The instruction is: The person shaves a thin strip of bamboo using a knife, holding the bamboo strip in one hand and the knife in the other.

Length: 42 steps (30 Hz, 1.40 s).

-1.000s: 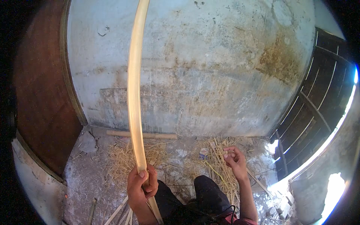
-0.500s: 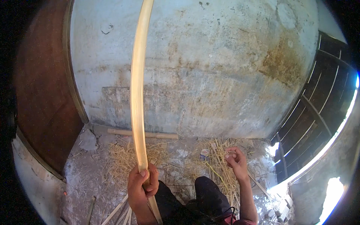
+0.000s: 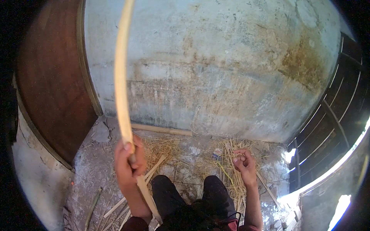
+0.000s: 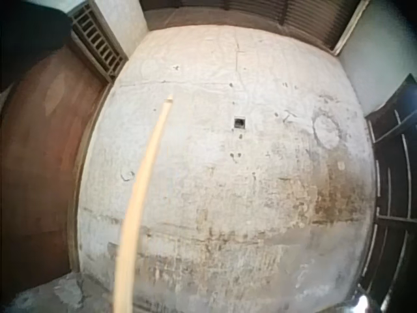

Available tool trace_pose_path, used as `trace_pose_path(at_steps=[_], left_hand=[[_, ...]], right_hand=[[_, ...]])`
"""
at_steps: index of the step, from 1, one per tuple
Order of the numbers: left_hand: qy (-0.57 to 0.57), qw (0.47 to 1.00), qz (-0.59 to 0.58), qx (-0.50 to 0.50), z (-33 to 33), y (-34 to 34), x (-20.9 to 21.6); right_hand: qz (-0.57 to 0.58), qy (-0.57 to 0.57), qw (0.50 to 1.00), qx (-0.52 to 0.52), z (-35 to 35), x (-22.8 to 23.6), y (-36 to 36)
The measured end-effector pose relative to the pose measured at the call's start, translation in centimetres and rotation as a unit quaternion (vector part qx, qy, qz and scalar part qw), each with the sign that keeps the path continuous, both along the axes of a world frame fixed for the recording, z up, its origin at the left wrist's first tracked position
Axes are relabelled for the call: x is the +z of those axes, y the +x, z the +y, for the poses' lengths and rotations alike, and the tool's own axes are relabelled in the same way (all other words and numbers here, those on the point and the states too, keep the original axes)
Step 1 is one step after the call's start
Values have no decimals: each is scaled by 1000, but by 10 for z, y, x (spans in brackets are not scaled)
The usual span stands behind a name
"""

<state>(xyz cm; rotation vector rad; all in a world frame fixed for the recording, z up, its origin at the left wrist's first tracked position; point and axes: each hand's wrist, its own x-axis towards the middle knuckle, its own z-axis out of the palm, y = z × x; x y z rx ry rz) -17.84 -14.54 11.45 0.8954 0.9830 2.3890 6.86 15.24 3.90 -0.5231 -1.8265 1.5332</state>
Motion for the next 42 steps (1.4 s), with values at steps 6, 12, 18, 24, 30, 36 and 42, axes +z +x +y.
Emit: trace_pose_path(at_steps=[6, 12, 18, 24, 30, 36, 42], left_hand=[[67, 997, 5, 48, -19, -17, 17], [93, 992, 30, 78, -38, -16, 32], [35, 966, 55, 250, -52, 2, 49], [53, 975, 100, 190, -18, 39, 19], [-27, 991, 106, 77, 72, 84, -25], [-122, 989, 80, -32, 122, 125, -50], [-136, 983, 63, -108, 155, 142, -64]], right_hand=[[12, -17, 1000, -6, 18, -8, 29], [13, -24, 1000, -7, 40, -18, 57], [24, -50, 998, -9, 63, -31, 84], [26, -67, 997, -14, 84, -53, 108], [30, -82, 996, -12, 98, -59, 128], [71, -46, 996, -3, 99, -56, 121], [90, 55, 994, -26, 95, -42, 115]])
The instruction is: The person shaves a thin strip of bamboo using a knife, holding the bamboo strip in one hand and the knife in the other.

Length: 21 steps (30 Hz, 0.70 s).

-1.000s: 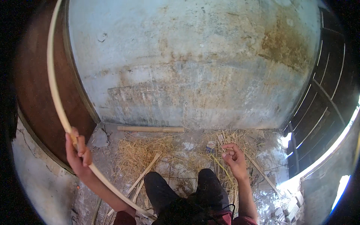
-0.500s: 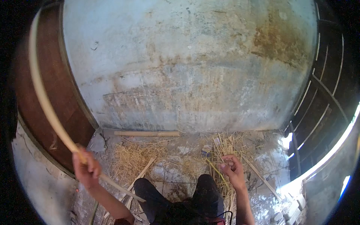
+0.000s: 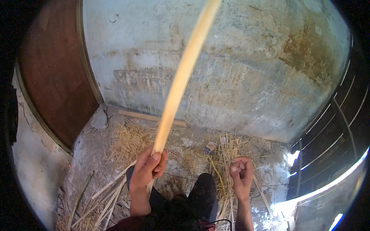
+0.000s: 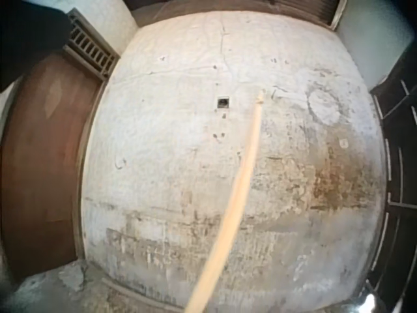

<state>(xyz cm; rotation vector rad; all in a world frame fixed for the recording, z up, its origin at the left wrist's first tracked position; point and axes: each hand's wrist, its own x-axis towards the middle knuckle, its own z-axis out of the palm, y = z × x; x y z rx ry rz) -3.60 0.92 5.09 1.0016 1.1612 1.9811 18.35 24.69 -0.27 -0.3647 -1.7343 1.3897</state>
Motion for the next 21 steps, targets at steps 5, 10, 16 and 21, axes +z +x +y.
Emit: trace_pose_path(at_steps=[5, 10, 16, 21], left_hand=[[-32, 998, 53, -22, 16, 3, -4], [-27, 998, 45, -26, 16, 1, -14], [-25, 995, 94, -13, 18, -3, -30], [-27, 998, 56, -7, 6, -8, -26]], right_hand=[[22, 199, 977, -79, -17, 24, -13], [32, 415, 908, -55, -44, 65, -41], [0, 495, 868, -42, -61, 92, -73], [-13, 505, 862, -40, -69, 96, -97]])
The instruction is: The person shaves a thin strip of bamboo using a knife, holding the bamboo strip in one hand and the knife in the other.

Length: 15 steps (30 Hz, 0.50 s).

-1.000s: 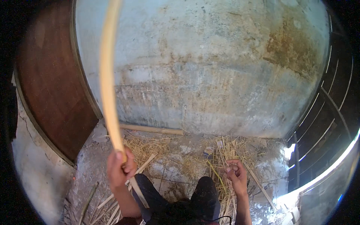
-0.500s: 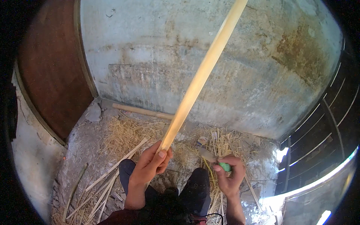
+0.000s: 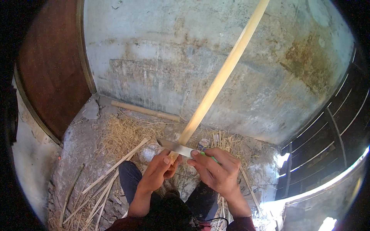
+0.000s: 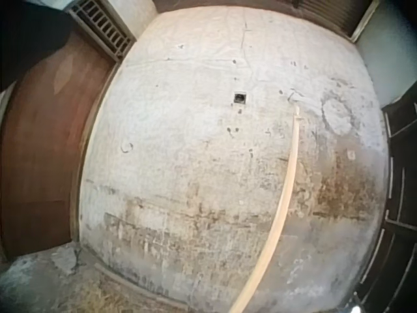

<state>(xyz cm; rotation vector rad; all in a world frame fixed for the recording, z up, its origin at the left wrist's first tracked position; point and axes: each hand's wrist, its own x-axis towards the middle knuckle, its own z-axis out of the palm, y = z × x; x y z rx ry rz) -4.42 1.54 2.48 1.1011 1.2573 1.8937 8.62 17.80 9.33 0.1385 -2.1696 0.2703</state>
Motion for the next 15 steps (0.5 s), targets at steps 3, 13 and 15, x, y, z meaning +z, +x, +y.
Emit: trace_pose_path(at_steps=[3, 13, 15], left_hand=[[2, 1000, -7, 12, -8, -7, 0], [-35, 983, 104, 144, -14, -12, 1], [-39, 990, 75, 112, -16, -15, -7]], right_hand=[[-22, 4, 1000, -7, -10, 8, -10], [-60, 19, 998, -15, -32, 11, -30], [-56, 15, 998, -12, -34, 11, -29]])
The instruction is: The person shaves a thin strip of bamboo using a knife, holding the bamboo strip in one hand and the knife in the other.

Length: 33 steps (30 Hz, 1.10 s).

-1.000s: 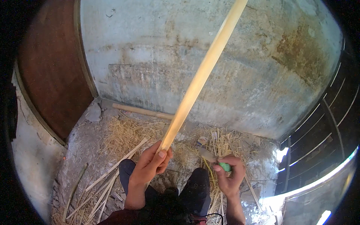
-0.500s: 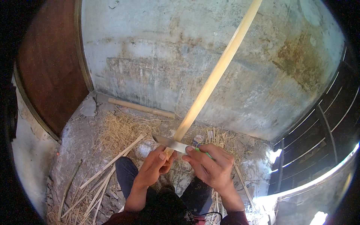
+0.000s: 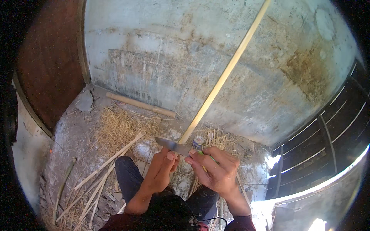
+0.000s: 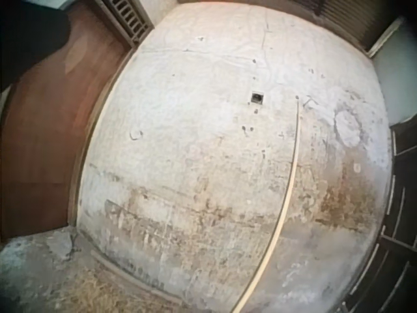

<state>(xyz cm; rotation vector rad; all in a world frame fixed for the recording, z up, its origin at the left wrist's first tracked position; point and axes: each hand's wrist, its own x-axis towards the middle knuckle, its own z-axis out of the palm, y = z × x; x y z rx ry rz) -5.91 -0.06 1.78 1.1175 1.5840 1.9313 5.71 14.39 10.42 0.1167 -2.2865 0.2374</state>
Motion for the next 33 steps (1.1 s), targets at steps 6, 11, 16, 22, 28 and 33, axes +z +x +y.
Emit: trace_pose_path(at_steps=[6, 11, 16, 22, 28, 33], left_hand=[[54, 996, -50, -48, 1, 11, -1], [52, 994, -40, -90, 3, 20, 16], [5, 996, 75, -51, 12, 21, 3], [-24, 992, 106, -57, 24, 37, 13], [-36, 991, 123, -34, 36, 41, 3], [-58, 991, 108, -54, 37, 47, 2]], right_hand=[[-11, -20, 1000, 19, -1, 5, 9], [19, -22, 999, 39, 14, -5, 22], [15, -21, 999, 44, 23, -6, 30], [9, -32, 999, 24, 36, -12, 48], [24, -34, 999, 31, 49, -24, 51], [19, -33, 999, 34, 52, -26, 51]])
